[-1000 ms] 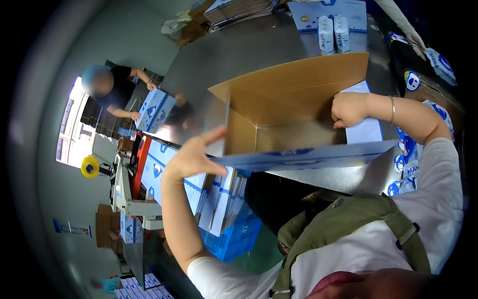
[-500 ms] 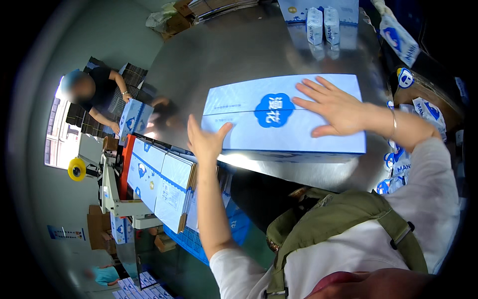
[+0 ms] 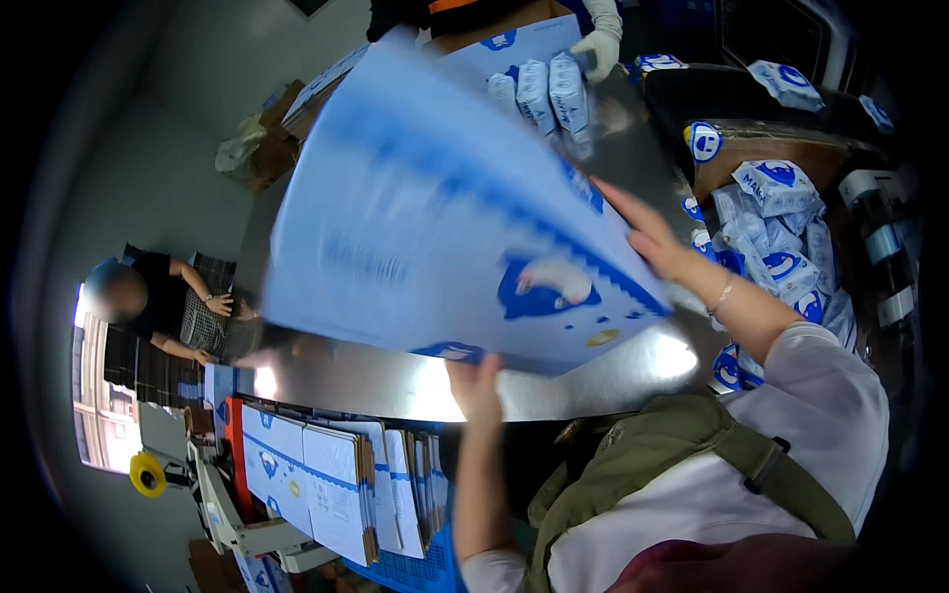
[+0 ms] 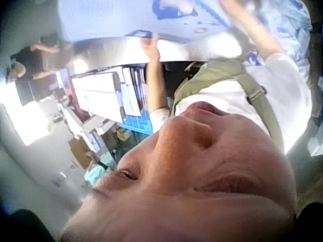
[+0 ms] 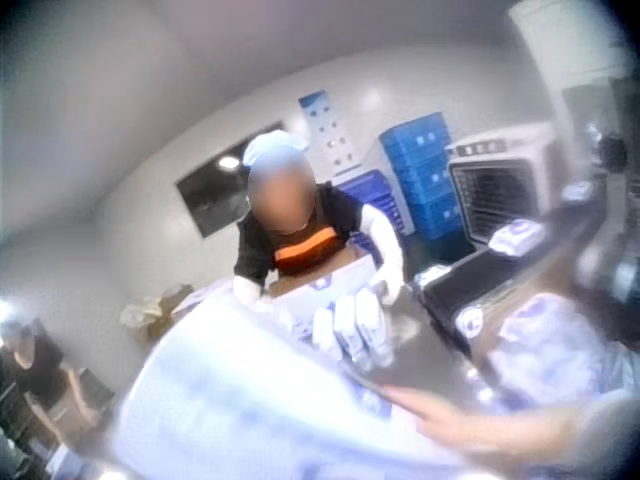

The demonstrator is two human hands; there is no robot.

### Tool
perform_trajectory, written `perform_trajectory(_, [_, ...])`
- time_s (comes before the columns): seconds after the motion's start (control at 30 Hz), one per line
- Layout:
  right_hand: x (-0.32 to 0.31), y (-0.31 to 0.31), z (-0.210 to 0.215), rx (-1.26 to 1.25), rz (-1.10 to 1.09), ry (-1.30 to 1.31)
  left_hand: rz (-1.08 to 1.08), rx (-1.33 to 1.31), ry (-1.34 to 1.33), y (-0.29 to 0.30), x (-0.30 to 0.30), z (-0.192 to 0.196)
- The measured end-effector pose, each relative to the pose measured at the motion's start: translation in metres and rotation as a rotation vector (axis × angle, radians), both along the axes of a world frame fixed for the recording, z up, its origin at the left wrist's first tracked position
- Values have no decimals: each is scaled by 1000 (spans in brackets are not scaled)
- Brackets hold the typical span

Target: The person takes blue packages from a conveyor belt and stacks them into cardboard boxes on a stainless steel table.

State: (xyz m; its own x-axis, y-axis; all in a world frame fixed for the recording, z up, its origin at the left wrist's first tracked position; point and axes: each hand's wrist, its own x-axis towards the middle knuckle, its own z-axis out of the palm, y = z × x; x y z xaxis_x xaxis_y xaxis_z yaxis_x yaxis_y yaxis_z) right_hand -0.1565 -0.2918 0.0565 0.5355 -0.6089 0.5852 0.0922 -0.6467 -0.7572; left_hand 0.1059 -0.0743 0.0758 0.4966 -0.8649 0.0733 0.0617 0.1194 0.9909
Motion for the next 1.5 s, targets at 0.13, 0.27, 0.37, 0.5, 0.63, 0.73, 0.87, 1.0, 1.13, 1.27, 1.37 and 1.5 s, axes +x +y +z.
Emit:
perform_trajectory(0.13, [55,58,-29,28,367,931,-147,134,-698,-11,12,128])
perform_trajectory(0.27, [83,113,62,-312,497,479,-370,366,-1325,-22,7,121])
perform_trajectory(0.37, [94,83,117,-640,148,176,-394,274,-1237,-23,-10,88])
perform_trajectory(0.5, [95,29,117,-642,302,1070,-313,252,-1310,-39,13,136])
perform_trajectory(0.63, [91,28,79,-714,266,932,171,544,-1775,-35,152,102])
perform_trajectory(0.73, [86,30,23,-753,66,587,162,857,-1335,-33,176,91])
perform_trajectory(0.87, [102,53,-58,-610,-167,667,194,872,-1313,-48,189,70])
perform_trajectory(1.0, [163,66,-92,-331,-262,579,211,899,-1282,-43,183,83])
perform_trajectory(1.13, [187,16,-78,-327,-121,469,220,850,-1277,-36,196,76])
perform_trajectory(1.27, [136,-95,-34,-656,-116,643,229,878,-1302,-41,201,67])
perform_trajectory(1.37, [75,-194,6,-361,-552,826,244,936,-1271,-35,199,71])
perform_trajectory(1.5, [-25,-277,-39,-443,-851,1066,281,965,-1281,-52,186,79])
